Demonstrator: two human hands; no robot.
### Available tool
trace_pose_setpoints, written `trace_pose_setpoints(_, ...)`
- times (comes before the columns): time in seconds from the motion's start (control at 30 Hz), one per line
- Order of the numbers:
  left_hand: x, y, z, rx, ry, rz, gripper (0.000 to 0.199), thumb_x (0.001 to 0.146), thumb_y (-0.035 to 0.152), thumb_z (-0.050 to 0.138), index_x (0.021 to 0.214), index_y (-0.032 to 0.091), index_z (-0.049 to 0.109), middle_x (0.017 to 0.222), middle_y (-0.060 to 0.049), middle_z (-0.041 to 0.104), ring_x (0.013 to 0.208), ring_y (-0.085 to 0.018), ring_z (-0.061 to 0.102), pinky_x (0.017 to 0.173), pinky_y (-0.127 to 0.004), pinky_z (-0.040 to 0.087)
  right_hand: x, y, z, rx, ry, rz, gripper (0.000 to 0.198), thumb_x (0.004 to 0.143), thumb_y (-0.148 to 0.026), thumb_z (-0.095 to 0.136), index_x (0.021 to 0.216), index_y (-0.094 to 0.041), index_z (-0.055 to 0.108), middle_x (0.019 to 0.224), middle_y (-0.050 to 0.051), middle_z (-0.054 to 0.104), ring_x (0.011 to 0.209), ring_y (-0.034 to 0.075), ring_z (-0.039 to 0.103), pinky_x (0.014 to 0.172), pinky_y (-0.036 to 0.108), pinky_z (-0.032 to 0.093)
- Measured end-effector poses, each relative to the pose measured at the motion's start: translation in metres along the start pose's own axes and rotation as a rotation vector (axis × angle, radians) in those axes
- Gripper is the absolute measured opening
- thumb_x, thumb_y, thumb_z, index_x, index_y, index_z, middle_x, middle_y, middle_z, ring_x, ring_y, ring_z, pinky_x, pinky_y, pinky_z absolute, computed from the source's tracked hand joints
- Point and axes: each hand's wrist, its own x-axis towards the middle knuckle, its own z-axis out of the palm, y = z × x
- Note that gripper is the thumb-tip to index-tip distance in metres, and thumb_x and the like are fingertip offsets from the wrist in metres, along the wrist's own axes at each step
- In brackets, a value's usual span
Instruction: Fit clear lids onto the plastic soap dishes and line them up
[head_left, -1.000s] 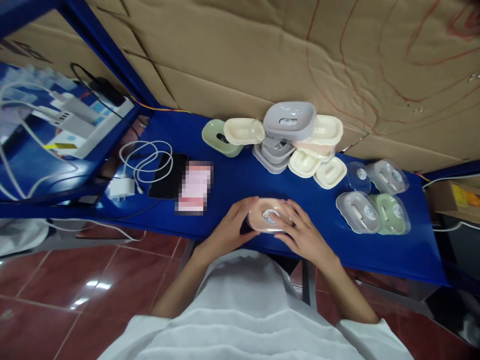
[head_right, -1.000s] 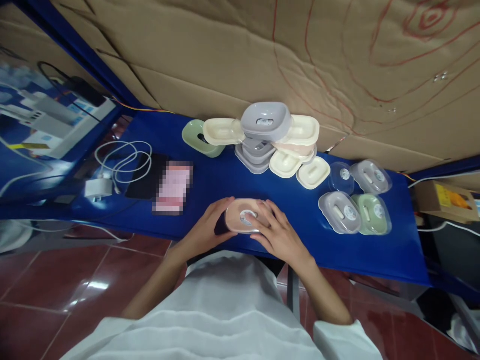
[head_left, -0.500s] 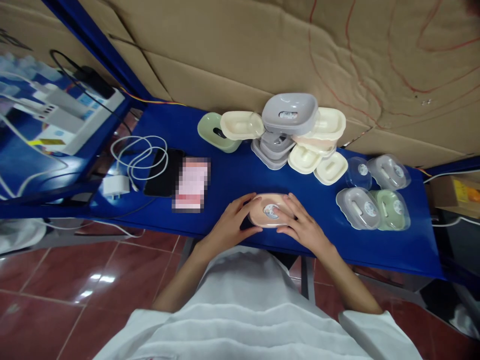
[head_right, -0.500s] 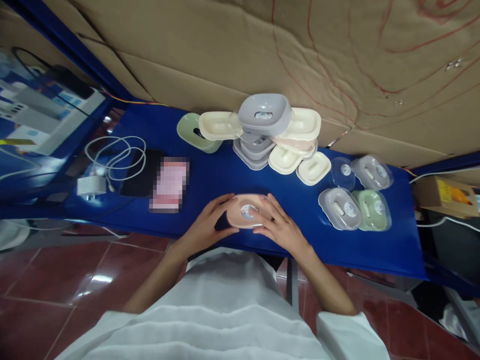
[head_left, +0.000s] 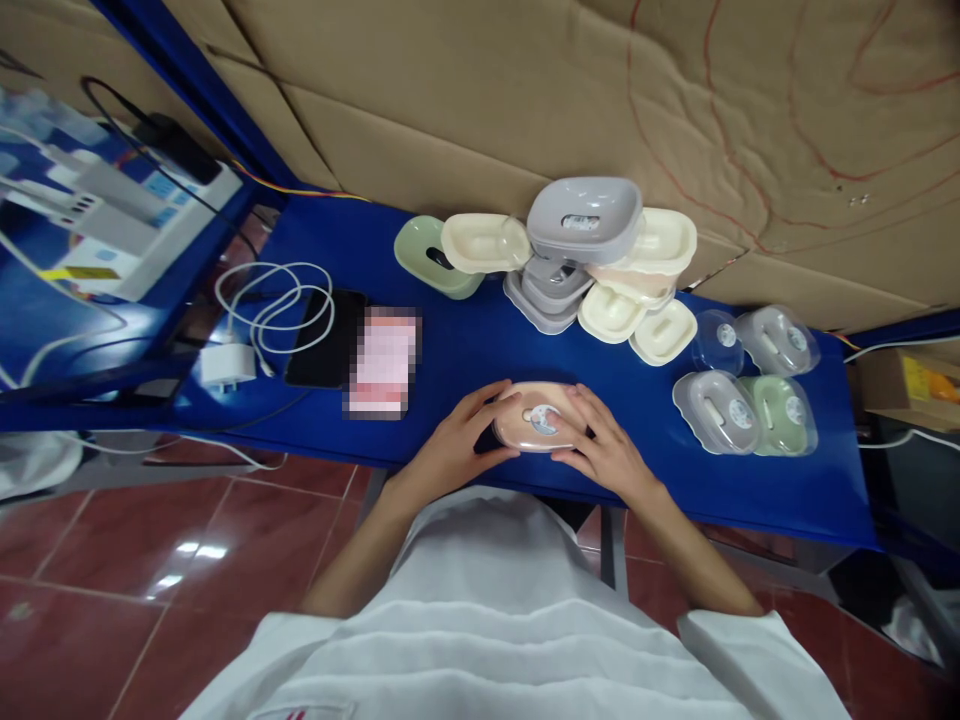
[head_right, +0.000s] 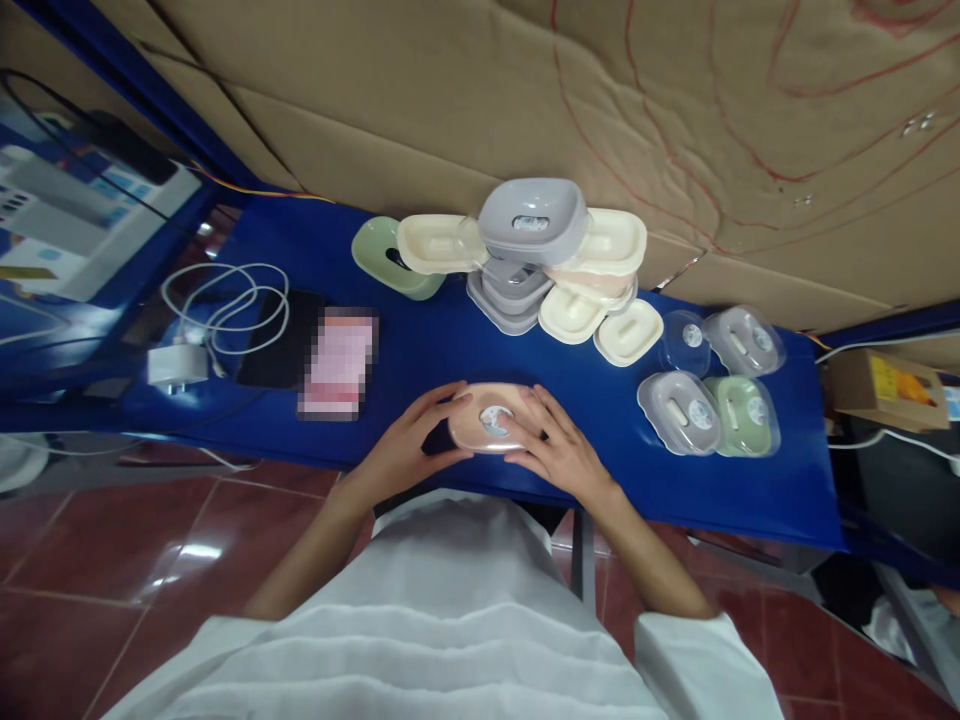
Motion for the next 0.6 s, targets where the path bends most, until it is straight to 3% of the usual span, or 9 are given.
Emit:
trace_pose_setpoints(0.33, 0.0039, 0.0005, 0.0020, -0.013, 0.007, -0.025, 0.078, 0.095, 0.038, 0.084, 0.161, 0.035, 0.044, 0.166, -0.012, 0.050, 0.155, -0.031, 0.050, 0.129, -0.055, 0.047, 0.0031, 0.0013, 0.0010, 0.068, 0.029, 0.006, 0.086, 0.099, -0.035, 0.077, 0.173, -0.036, 0.033, 0.182, 0.009, 0.025, 0.165, 0.036, 0.033, 0.129, 0.055, 0.047)
trace_pose_setpoints(0.5, 0.0053, -0.0003, 0.0017, 0.002, 0.015, -0.011, 0.078, 0.095, 0.038, 0.084, 0.162, 0.035, 0.044, 0.165, -0.013, 0.051, 0.155, -0.031, 0.050, 0.129, -0.054, 0.046, 0.0011, 0.0022, 0.0022, 0.081, 0.055, 0.015, 0.081, 0.097, -0.038, 0.079, 0.170, -0.034, 0.042, 0.179, 0.010, 0.033, 0.162, 0.035, 0.040, 0.129, 0.053, 0.048)
trace_pose_setpoints(0.6, 0.0054, -0.0005, 0.0017, 0.003, 0.013, -0.006, 0.077, 0.096, 0.035, 0.083, 0.162, 0.035, 0.044, 0.166, -0.012, 0.050, 0.156, -0.030, 0.050, 0.129, -0.052, 0.046, 0.0010, 0.0029, 0.0048, 0.086, 0.036, 0.029, 0.077, 0.097, -0.040, 0.080, 0.166, -0.032, 0.048, 0.178, 0.012, 0.035, 0.164, 0.036, 0.037, 0.129, 0.055, 0.047)
